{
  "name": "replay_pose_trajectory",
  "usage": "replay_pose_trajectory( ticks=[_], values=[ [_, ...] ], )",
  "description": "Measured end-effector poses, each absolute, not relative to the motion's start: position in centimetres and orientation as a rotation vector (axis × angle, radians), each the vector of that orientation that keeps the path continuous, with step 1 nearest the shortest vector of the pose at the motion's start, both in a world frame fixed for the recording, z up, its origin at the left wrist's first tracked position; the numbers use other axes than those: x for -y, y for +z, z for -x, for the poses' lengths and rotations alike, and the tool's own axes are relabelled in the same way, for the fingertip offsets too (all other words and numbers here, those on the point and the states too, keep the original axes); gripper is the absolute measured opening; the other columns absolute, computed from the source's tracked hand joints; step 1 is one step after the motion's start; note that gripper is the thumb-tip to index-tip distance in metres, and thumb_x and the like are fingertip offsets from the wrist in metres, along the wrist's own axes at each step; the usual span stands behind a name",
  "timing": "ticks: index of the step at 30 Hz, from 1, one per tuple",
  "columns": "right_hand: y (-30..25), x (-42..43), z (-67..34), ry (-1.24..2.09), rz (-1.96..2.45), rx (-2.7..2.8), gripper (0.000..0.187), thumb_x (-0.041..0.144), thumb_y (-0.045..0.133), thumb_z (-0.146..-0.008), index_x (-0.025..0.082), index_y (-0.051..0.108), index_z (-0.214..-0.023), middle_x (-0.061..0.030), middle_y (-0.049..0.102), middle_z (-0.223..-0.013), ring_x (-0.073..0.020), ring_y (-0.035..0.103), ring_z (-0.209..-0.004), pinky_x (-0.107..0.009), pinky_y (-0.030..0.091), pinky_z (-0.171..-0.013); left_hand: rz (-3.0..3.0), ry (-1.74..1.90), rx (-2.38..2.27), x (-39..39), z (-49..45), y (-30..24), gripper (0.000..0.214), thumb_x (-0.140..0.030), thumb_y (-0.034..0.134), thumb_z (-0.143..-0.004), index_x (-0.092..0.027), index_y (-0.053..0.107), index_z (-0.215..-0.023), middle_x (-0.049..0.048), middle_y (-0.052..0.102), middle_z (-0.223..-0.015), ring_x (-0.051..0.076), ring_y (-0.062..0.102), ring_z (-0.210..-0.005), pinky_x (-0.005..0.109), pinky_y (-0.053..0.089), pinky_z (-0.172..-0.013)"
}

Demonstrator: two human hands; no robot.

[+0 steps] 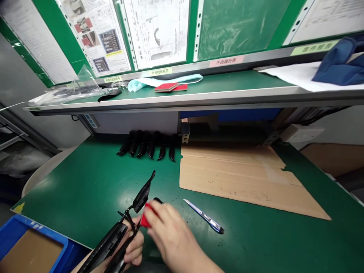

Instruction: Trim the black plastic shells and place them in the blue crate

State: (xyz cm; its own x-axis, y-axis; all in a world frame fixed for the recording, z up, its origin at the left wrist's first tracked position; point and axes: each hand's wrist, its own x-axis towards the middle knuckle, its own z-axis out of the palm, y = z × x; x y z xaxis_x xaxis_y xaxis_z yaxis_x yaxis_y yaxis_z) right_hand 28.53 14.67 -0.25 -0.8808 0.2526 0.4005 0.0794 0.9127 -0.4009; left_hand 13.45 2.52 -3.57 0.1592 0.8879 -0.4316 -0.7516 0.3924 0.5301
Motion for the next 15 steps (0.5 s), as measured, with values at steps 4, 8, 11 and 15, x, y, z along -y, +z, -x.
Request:
replay_pose_trajectory(
  ticks=[4, 8, 11, 15],
  values=[
    [-0.2, -15.3, -28.6, 0.547, 0.284, 2.621, 0.041, 0.021, 0.046, -0.092, 0.024, 0.048, -0.133, -0.0101, 0.057, -0.130, -0.0232, 0.057, -0.105, -0.039, 0.055, -0.085, -0.181, 1.173, -0.779, -3.2, -13.4, -3.7, 0.058, -0.053, 0.039, -0.089, -0.018, 0.049, -0.044, -0.0059, 0.031, -0.035, 0.007, 0.029, -0.033, 0.026, 0.030, -0.049],
    [-0.4, -15.7, -28.7, 0.576, 0.191, 2.649, 0.042, 0.022, 0.047, -0.092, 0.024, 0.047, -0.134, -0.0091, 0.057, -0.129, -0.0232, 0.056, -0.106, -0.039, 0.054, -0.086, -0.156, 1.163, -0.766, -3.6, -13.2, -4.0, 0.050, -0.048, 0.041, -0.089, -0.017, 0.056, -0.053, -0.0051, 0.037, -0.036, 0.008, 0.030, -0.032, 0.026, 0.029, -0.048],
    [-0.4, -16.0, -28.6, 0.570, 0.280, 2.638, 0.040, 0.020, 0.045, -0.093, 0.022, 0.048, -0.133, -0.0098, 0.056, -0.130, -0.0235, 0.055, -0.106, -0.039, 0.054, -0.086, -0.139, 1.169, -0.752, -3.8, -13.2, -4.4, 0.060, -0.049, 0.036, -0.091, -0.018, 0.047, -0.041, -0.0046, 0.032, -0.034, 0.007, 0.031, -0.032, 0.026, 0.028, -0.048],
    [-1.1, -17.3, -28.2, 0.623, 0.190, 2.686, 0.040, 0.022, 0.045, -0.093, 0.024, 0.048, -0.133, -0.0086, 0.056, -0.131, -0.0239, 0.056, -0.105, -0.042, 0.053, -0.087, -0.118, 1.194, -0.732, -3.9, -12.9, -4.4, 0.057, -0.048, 0.036, -0.092, -0.017, 0.051, -0.046, -0.0049, 0.034, -0.036, 0.007, 0.032, -0.031, 0.026, 0.027, -0.045]
  ],
)
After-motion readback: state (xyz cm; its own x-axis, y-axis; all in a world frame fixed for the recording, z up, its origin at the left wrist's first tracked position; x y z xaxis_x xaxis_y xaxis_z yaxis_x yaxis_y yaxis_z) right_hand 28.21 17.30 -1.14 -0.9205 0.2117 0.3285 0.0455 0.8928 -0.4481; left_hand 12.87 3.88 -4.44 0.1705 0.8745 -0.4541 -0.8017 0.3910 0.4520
